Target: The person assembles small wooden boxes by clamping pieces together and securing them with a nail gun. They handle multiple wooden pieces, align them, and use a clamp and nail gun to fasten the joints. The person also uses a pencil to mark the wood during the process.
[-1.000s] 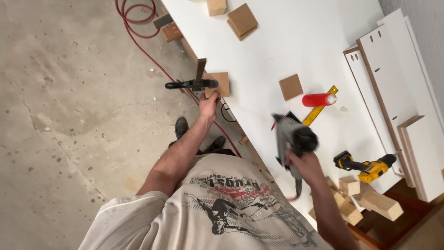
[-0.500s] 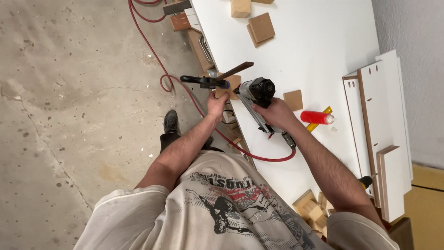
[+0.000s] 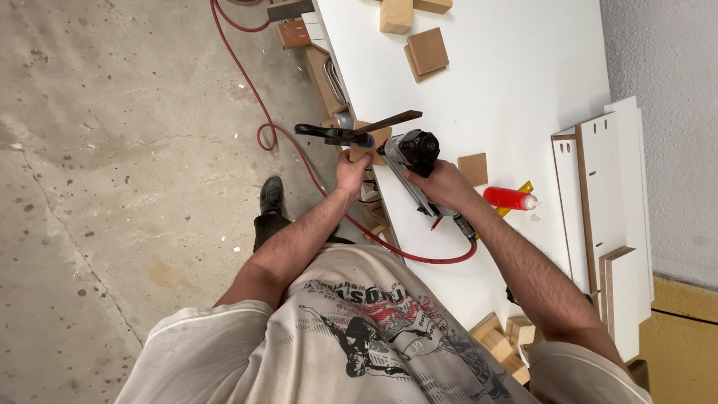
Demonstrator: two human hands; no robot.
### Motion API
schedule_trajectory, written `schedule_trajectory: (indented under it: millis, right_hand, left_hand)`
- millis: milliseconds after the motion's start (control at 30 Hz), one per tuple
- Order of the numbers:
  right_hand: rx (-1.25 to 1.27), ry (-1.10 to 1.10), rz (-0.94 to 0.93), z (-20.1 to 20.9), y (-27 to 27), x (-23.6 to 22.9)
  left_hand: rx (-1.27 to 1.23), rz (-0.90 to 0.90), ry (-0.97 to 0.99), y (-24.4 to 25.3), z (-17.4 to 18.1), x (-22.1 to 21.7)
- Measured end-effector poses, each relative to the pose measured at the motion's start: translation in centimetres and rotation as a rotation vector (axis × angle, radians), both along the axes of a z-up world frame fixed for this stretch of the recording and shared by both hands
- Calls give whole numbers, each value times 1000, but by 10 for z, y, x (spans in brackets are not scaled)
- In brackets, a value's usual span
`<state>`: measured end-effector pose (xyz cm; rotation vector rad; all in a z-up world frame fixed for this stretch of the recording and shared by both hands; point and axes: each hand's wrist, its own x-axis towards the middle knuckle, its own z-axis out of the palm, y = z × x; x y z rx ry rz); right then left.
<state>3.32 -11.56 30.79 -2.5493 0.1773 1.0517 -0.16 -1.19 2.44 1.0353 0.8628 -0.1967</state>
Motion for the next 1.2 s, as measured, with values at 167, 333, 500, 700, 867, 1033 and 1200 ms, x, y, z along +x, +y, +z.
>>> schedule_trajectory:
  millis: [167,333,500,700,867,1033,1200]
  right_hand:
    - [-23,26,30,-7,0,6]
    - [-79,40,66,-3,8,7]
    - [-104,16,101,2,9,7]
    - [15,-3,11,-4,2,3]
    - [54,-15,-205,-9,-38,-58]
    - [298,-193,-483,-38,-83,-154]
    - [96,-142,-808,-71,-109,-223]
  left_hand:
    - [-41,2,-15,1,-2,-2]
    - [-44,25,-27,0,-1,-2]
    - [-24,34,-54,-3,-5,3]
    - [-15,-61,-27,4,-8,-2]
    - [-17,-42,-28,8,4,-6]
    - [31,-81,-9,12,-5,-4]
    - [72,-87,-49,25,-9,-2]
